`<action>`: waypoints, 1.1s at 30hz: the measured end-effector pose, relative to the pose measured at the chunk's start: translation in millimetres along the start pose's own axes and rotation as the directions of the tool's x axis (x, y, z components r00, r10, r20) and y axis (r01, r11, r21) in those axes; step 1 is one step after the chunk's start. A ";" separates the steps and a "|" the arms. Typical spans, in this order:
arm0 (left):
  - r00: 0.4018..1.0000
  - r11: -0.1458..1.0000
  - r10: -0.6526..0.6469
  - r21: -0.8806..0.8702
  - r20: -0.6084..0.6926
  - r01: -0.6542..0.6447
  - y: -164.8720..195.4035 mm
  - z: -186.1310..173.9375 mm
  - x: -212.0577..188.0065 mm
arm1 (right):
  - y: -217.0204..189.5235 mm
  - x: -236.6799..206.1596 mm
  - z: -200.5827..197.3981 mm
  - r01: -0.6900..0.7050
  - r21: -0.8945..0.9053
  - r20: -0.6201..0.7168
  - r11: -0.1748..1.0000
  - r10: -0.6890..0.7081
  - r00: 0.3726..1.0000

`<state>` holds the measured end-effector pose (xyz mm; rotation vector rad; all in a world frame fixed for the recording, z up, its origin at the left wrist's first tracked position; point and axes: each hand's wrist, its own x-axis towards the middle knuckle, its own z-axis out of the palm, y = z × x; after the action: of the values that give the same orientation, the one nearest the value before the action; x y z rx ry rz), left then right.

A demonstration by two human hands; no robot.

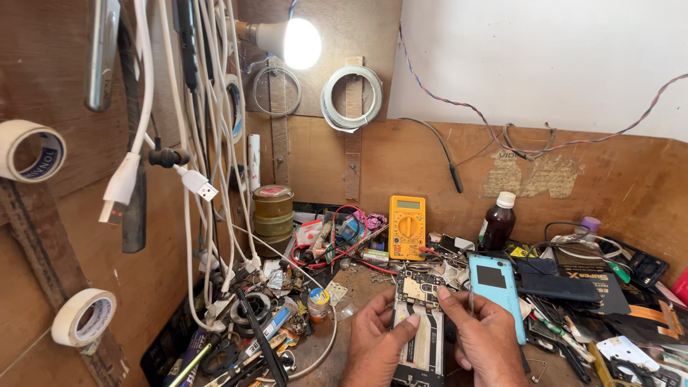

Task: The person removes a battery from a disassembled mobile phone, then uses a soldering iron to work on the motherboard. The person also handles a small container and a screwdriver.

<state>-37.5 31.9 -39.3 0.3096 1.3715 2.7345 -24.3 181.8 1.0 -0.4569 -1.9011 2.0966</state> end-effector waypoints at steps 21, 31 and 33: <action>0.997 0.998 0.051 0.048 -0.055 -0.048 8.1 -3.9 4.0 | -1.4 0.9 1.7 0.314 -0.262 0.028 0.913 -0.318 0.948; 0.997 0.995 0.073 0.075 -0.040 -0.070 15.9 2.4 -6.5 | 11.1 14.6 11.8 0.135 -0.221 0.006 0.966 -0.137 0.991; 0.996 0.995 0.083 0.061 -0.020 -0.082 14.4 0.9 -8.7 | 12.7 14.9 11.1 0.083 -0.135 0.066 0.987 -0.075 0.995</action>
<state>-28.4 22.7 -28.6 0.3475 1.4812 2.7749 -42.3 176.5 -11.4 -0.3447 -2.0713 1.9593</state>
